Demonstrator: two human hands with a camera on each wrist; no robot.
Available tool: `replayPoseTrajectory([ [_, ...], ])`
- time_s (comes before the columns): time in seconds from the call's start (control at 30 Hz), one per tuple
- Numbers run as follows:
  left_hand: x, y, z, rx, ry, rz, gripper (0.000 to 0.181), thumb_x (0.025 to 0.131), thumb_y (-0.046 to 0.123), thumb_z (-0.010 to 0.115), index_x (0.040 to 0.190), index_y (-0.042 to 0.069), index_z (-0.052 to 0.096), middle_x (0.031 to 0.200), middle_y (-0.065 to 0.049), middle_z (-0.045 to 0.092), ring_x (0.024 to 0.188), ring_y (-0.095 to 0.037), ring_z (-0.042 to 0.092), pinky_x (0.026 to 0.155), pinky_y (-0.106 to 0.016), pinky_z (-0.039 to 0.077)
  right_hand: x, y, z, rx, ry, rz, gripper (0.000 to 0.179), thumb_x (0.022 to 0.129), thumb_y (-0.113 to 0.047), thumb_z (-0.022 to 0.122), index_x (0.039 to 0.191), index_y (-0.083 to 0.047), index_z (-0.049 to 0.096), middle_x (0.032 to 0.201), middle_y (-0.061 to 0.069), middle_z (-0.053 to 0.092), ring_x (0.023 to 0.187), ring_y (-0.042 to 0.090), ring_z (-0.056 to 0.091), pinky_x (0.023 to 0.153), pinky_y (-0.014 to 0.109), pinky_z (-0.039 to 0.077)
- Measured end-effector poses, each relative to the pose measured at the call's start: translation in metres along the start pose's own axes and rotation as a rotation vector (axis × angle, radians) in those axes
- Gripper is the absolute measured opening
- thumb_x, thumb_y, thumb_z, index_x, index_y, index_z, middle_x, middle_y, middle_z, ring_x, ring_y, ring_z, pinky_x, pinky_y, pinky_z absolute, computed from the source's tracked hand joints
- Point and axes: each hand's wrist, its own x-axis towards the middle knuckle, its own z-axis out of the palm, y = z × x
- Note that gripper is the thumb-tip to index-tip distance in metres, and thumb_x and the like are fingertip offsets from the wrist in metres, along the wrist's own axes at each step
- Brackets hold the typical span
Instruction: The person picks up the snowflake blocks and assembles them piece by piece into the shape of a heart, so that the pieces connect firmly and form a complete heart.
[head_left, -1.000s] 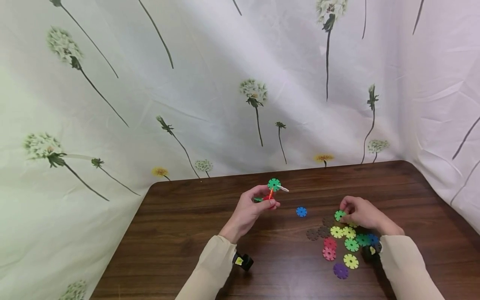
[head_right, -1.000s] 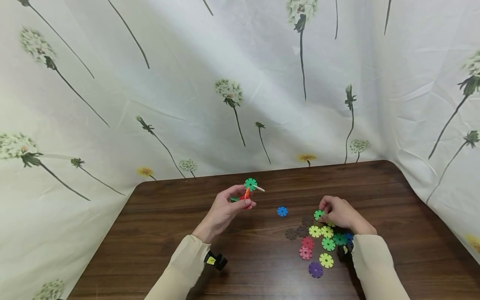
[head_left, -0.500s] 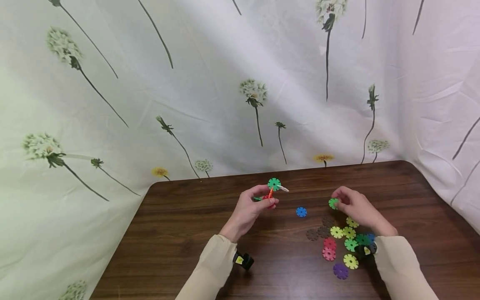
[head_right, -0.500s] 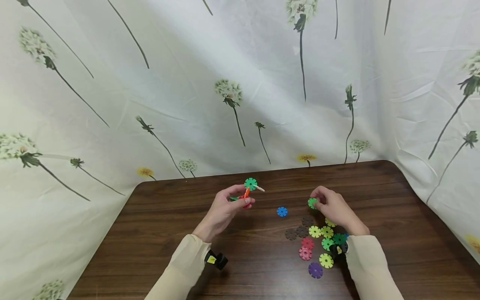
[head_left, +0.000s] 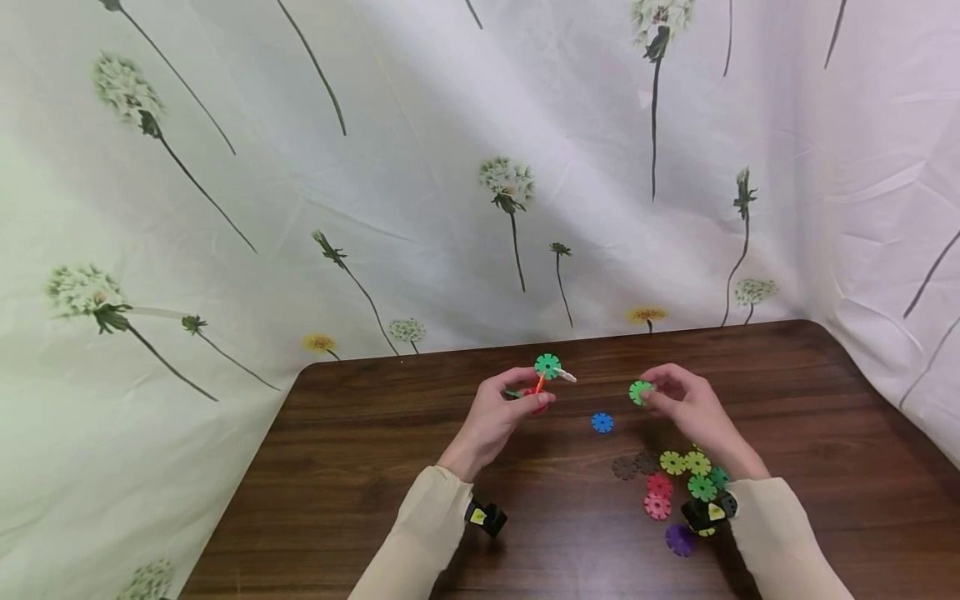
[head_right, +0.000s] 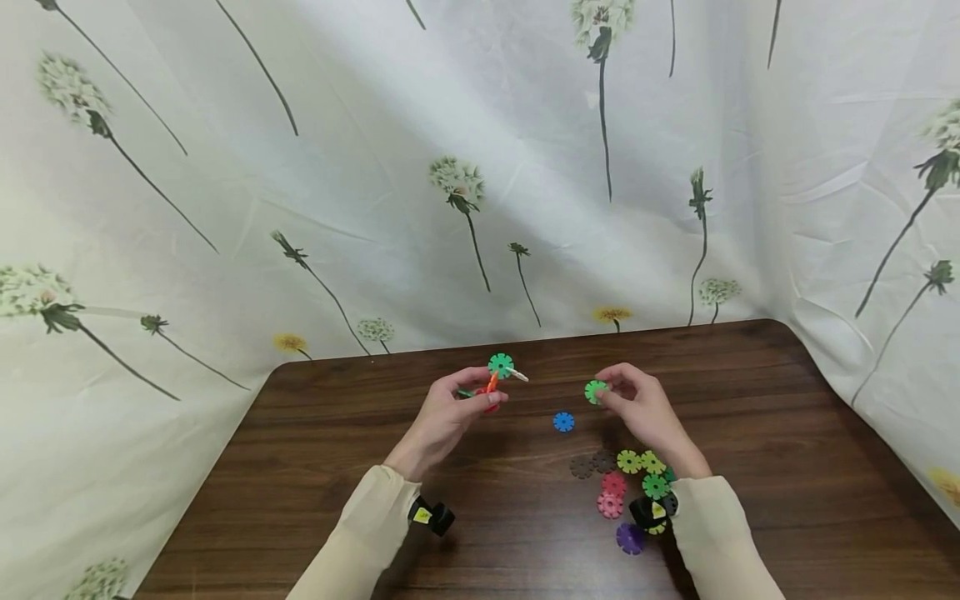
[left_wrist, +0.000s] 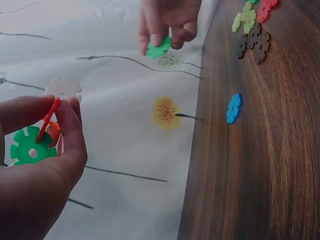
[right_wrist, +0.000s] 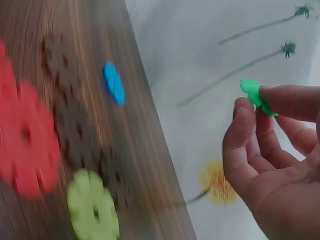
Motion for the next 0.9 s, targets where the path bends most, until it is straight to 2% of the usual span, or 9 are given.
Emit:
replayPoseTrajectory([
  [0.17,0.0,0.001,0.001,-0.009,-0.009,0.008,0.041,0.089,-0.001,0.065,0.129,-0.001,0.055,0.114,-0.011,0.063,0.094,-0.017,0.071,0.093,-0.031,0.053,0.001,-0.015,0.016,0.108,0.011,-0.024,0.024,0.092,-0.009,0.064,0.112,0.003,0.058,0.093,0.005,0.064,0.08,0.014,0.067,0.075,0.032,0.058],
  [0.37,-0.001,0.003,0.004,-0.049,-0.021,0.026,0.046,0.089,-0.004,0.064,0.133,0.001,0.052,0.109,-0.006,0.057,0.089,-0.012,0.07,0.09,-0.028,0.054,0.0,-0.033,0.031,0.205,-0.02,-0.043,0.026,0.091,-0.009,0.066,0.113,0.004,0.058,0.089,-0.005,0.066,0.078,0.014,0.069,0.073,0.032,0.059],
  [0.57,-0.001,0.003,0.003,-0.034,-0.026,0.035,0.049,0.089,-0.002,0.063,0.135,0.004,0.049,0.112,-0.008,0.057,0.089,-0.013,0.07,0.091,-0.029,0.054,0.0,-0.042,0.042,0.245,-0.026,-0.046,0.029,0.091,-0.011,0.067,0.112,0.006,0.057,0.088,-0.002,0.065,0.078,0.017,0.07,0.074,0.03,0.059],
  [0.7,-0.001,0.003,0.003,-0.019,-0.031,0.04,0.051,0.089,-0.001,0.064,0.137,0.007,0.048,0.117,-0.012,0.057,0.091,-0.015,0.07,0.092,-0.03,0.053,0.0,-0.044,0.045,0.279,-0.018,-0.049,0.028,0.091,-0.009,0.065,0.113,0.006,0.057,0.087,-0.002,0.065,0.077,0.014,0.07,0.074,0.031,0.059],
  [0.9,-0.001,0.002,0.003,-0.014,-0.053,0.055,0.052,0.09,-0.001,0.064,0.138,0.008,0.047,0.116,-0.011,0.058,0.09,-0.014,0.07,0.092,-0.03,0.054,0.001,-0.046,0.05,0.297,-0.008,-0.047,0.03,0.091,-0.012,0.066,0.112,0.007,0.057,0.086,-0.004,0.065,0.076,0.011,0.07,0.073,0.027,0.059],
])
